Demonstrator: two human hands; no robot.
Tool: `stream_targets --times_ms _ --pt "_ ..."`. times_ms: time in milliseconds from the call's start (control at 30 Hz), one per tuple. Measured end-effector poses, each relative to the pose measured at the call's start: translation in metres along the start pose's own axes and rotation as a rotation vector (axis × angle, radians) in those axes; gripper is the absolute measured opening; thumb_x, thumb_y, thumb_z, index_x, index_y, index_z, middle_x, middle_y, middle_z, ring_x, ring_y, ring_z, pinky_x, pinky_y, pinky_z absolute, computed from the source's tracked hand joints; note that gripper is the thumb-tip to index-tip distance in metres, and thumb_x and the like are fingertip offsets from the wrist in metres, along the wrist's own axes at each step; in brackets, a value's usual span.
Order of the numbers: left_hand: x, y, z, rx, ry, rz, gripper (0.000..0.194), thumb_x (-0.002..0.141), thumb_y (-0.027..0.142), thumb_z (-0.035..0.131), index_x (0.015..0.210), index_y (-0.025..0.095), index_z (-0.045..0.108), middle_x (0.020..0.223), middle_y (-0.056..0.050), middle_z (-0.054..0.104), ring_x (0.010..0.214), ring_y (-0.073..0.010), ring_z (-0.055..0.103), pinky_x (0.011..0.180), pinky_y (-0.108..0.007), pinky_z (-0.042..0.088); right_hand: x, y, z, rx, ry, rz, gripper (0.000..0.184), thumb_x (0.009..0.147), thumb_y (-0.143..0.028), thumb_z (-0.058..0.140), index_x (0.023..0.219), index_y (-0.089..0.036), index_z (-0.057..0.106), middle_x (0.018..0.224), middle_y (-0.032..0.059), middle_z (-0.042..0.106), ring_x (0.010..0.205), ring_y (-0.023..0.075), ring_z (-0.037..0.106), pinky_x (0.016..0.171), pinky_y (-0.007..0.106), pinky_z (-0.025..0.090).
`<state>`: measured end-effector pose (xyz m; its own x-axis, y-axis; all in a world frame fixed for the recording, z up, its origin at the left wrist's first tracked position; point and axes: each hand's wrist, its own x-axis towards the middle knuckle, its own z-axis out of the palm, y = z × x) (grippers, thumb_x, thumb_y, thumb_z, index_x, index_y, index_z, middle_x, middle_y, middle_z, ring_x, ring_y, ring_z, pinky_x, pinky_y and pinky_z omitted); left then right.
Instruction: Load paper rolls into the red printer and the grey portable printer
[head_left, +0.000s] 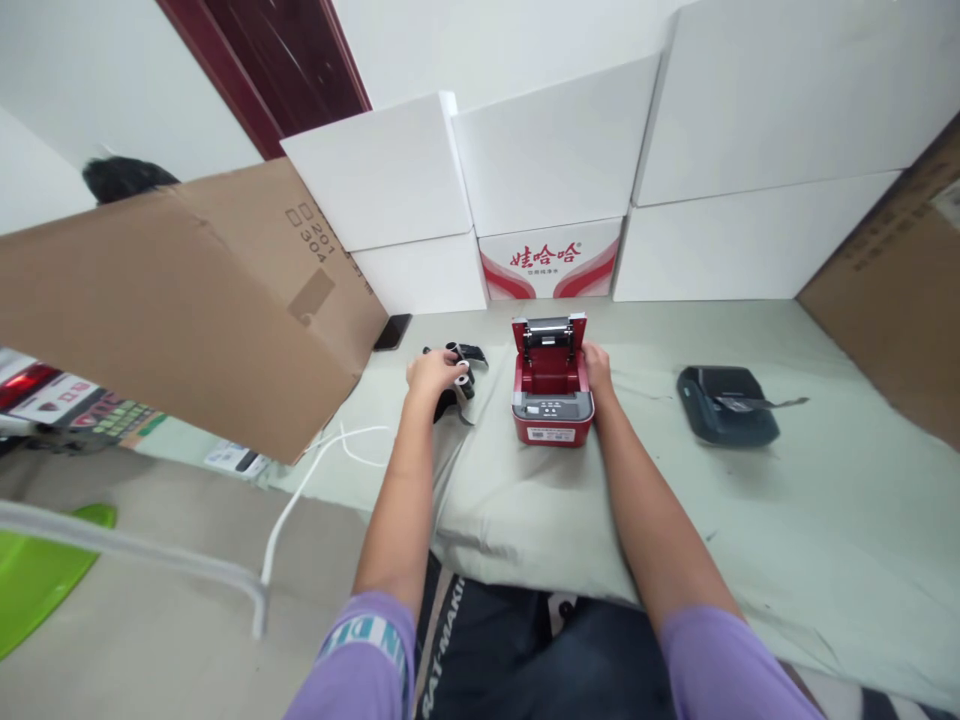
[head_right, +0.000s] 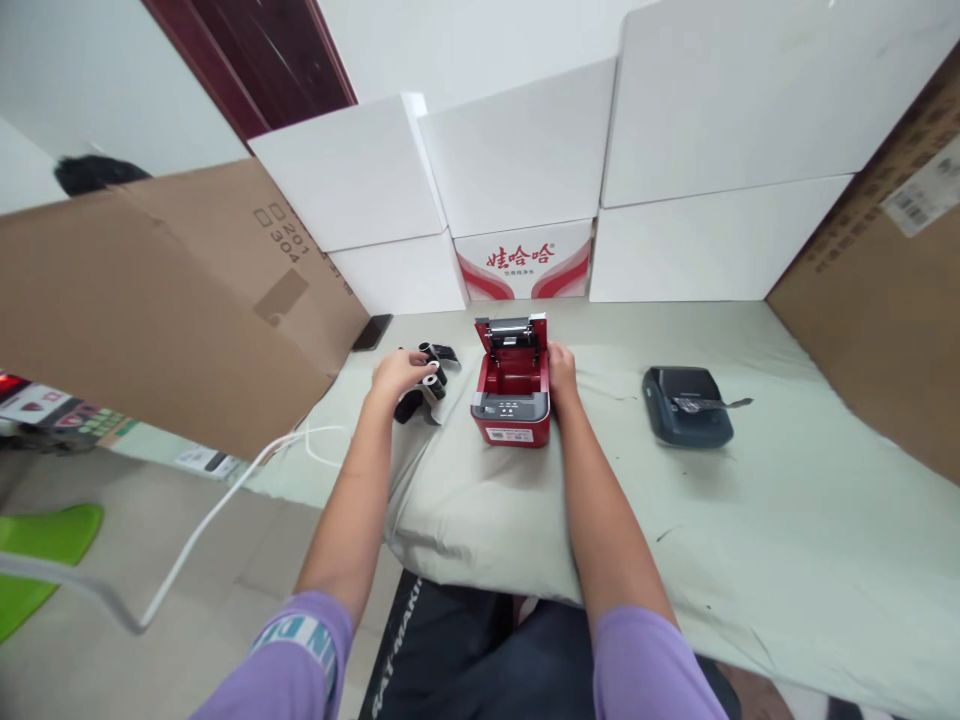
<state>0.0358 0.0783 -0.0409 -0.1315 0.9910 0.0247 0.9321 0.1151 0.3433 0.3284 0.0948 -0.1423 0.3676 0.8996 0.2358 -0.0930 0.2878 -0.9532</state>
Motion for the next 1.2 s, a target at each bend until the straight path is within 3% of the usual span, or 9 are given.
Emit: stream_targets --times_ms 100,233,367,500,600,700,833,1033,1200 --pt "0.026 0.016 -0.007 0.18 -0.173 0.002 0.027 0.063 0.043 0.081 0.088 0.03 0.08 0.095 -0.008 0.08 0.103 -0.0314 0.071 0.091 -0.04 0.047 0.001 0.001 0.0 -0.014 -0.003 0.002 0.028 0.083 -0.046 0.05 0.069 -0.024 0.056 0.072 -0.0002 0.061 0.077 0.0187 0.05 0.076 0.031 0.046" --pt "0.037 0.027 -0.01 0.27 -0.216 0.015 0.018 0.063 0.041 0.08 0.073 0.025 0.078 0.089 -0.012 0.079 0.098 -0.0338 0.072 0.09 -0.044 0.049 0.004 0.002 0.0 -0.028 0.004 0.011 0.028 0.083 -0.045 0.05 0.068 -0.023 0.056 0.071 -0.0007 0.061 0.078 0.0179 0.051 0.077 0.03 0.046" --pt "0.023 0.027 -0.017 0.184 0.065 0.059 0.025 0.071 0.046 0.074 0.077 0.022 0.078 0.095 -0.015 0.078 0.11 -0.0369 0.067 0.099 -0.048 0.046 0.004 0.002 0.001 -0.01 0.012 0.019 0.028 0.084 -0.045 0.051 0.068 -0.022 0.057 0.07 -0.0015 0.062 0.077 0.0175 0.052 0.078 0.031 0.046" --pt "-0.002 0.025 -0.026 -0.467 0.353 0.099 0.037 0.077 0.053 0.069 0.088 0.019 0.076 0.094 -0.011 0.077 0.104 -0.0295 0.07 0.093 -0.039 0.051 0.004 0.001 0.001 0.002 0.004 0.025 0.03 0.085 -0.047 0.051 0.071 -0.022 0.06 0.074 -0.001 0.064 0.079 0.018 0.055 0.079 0.031 0.047" --pt "-0.019 0.032 -0.029 -1.091 0.224 0.078 0.045 0.078 0.061 0.067 0.089 0.017 0.071 0.079 -0.005 0.073 0.078 -0.0189 0.071 0.073 -0.028 0.052 0.004 0.002 0.001 0.012 0.002 0.016 0.03 0.083 -0.049 0.052 0.073 -0.023 0.061 0.076 -0.0008 0.065 0.08 0.0184 0.055 0.078 0.031 0.047" --pt "-0.034 0.045 -0.026 -1.388 0.05 0.056 0.049 0.076 0.064 0.072 0.087 0.017 0.066 0.071 -0.003 0.069 0.064 -0.013 0.065 0.062 -0.024 0.048 0.003 0.002 0.001 0.002 0.003 0.013 0.031 0.082 -0.051 0.051 0.072 -0.023 0.06 0.075 -0.0006 0.064 0.079 0.0189 0.054 0.077 0.031 0.047" --pt "-0.046 0.062 -0.019 -1.493 -0.141 0.131 0.045 0.073 0.058 0.077 0.089 0.019 0.061 0.074 0.0 0.065 0.06 -0.0093 0.056 0.053 -0.023 0.04 0.004 0.003 0.001 -0.016 -0.002 0.013 0.031 0.082 -0.051 0.049 0.069 -0.024 0.057 0.071 -0.0004 0.062 0.077 0.0186 0.052 0.077 0.031 0.046" --pt "-0.053 0.068 -0.007 -1.583 -0.199 0.316 0.033 0.081 0.053 0.068 0.083 0.022 0.059 0.076 0.0 0.06 0.064 -0.0114 0.053 0.061 -0.029 0.045 0.006 0.006 0.0 -0.029 0.01 0.008 0.031 0.082 -0.049 0.049 0.069 -0.023 0.059 0.072 0.0003 0.064 0.077 0.0182 0.053 0.077 0.03 0.046" --pt "-0.063 0.068 -0.001 -1.744 -0.363 0.324 0.019 0.075 0.036 0.072 0.079 0.021 0.06 0.072 0.001 0.06 0.056 -0.0091 0.049 0.057 -0.025 0.045 0.009 0.01 -0.001 -0.036 0.0 0.026 0.035 0.081 -0.053 0.05 0.07 -0.022 0.059 0.073 0.0008 0.065 0.077 0.0184 0.054 0.076 0.031 0.046"
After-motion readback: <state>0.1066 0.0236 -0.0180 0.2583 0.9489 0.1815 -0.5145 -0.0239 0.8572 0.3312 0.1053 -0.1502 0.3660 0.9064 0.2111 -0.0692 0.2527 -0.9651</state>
